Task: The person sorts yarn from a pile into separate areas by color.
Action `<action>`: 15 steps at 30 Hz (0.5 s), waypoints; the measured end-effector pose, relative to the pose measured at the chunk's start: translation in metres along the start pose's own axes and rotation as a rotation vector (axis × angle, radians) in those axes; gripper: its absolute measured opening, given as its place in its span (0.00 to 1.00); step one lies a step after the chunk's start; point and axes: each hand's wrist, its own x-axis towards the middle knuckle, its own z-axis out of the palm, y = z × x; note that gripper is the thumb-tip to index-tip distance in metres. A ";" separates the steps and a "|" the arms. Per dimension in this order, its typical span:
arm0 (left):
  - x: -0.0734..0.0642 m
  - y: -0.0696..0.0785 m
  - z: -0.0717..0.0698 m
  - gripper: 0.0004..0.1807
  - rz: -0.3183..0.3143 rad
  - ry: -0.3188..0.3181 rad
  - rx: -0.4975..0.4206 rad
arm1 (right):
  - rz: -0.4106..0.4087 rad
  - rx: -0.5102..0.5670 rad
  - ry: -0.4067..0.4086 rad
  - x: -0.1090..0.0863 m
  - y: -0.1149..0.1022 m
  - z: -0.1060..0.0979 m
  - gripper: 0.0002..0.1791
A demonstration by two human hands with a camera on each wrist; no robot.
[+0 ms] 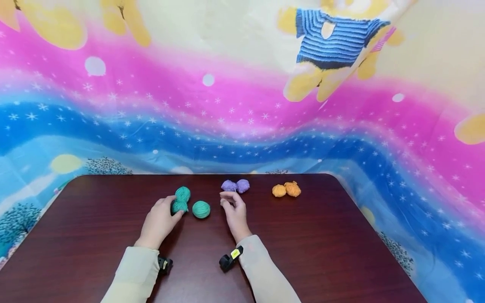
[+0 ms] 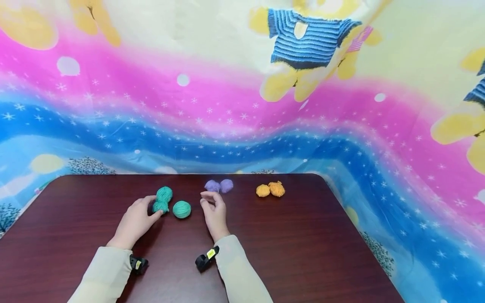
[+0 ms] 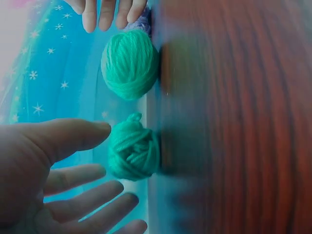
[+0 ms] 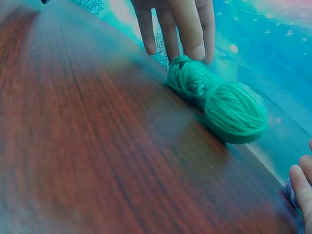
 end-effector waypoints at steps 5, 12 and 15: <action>0.008 0.000 0.006 0.32 -0.080 -0.015 -0.051 | -0.001 -0.048 0.031 -0.001 -0.002 -0.001 0.12; 0.014 0.001 0.009 0.33 -0.165 -0.005 -0.141 | -0.015 -0.043 0.030 0.000 -0.004 0.000 0.12; 0.015 0.003 0.009 0.31 -0.183 -0.004 -0.153 | -0.020 -0.037 0.023 0.001 -0.003 0.000 0.12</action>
